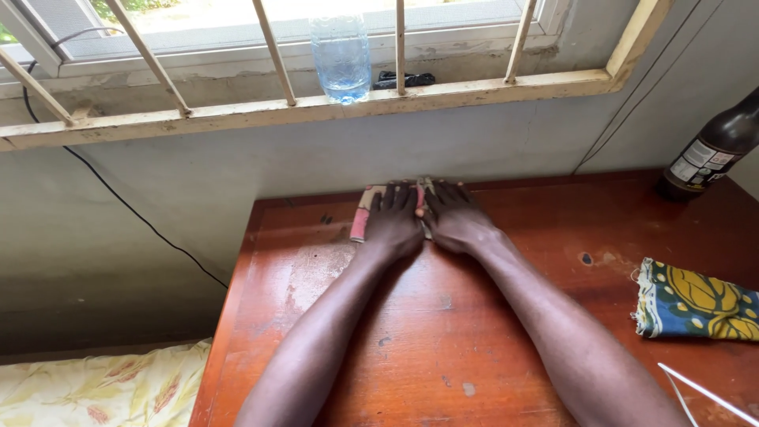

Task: Cleaning a wooden desk surface using two pieces of cloth.

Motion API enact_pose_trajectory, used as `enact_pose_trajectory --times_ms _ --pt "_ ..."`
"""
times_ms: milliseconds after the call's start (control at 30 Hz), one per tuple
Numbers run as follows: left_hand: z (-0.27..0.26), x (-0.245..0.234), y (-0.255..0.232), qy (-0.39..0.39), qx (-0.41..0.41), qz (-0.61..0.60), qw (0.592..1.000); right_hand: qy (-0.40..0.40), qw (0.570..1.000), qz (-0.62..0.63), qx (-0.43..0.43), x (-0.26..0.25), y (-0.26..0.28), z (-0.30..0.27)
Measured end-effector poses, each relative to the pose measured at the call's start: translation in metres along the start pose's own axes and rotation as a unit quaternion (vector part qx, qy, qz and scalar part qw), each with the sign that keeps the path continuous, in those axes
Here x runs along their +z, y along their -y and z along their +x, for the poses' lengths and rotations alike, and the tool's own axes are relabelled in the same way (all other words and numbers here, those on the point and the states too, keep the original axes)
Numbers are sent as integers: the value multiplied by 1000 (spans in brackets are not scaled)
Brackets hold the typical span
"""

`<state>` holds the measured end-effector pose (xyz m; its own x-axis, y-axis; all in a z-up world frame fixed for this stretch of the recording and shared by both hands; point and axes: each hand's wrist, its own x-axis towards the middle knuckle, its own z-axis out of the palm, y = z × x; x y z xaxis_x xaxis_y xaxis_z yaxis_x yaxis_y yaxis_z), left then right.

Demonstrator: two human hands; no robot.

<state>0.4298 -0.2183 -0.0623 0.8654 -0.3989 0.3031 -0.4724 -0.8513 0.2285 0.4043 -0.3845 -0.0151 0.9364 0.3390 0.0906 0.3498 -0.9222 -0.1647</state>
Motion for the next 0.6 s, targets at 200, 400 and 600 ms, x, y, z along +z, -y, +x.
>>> enact_pose_trajectory --times_ms 200,400,600 --pt "7 1 -20 -16 12 -10 1000 -6 999 -5 34 -4 -13 -11" --pt "5 -8 -24 -7 3 -28 1000 -25 998 8 52 5 -13 -10" --pt "7 -1 -22 1 2 -30 1000 -27 998 4 61 3 -9 -14"
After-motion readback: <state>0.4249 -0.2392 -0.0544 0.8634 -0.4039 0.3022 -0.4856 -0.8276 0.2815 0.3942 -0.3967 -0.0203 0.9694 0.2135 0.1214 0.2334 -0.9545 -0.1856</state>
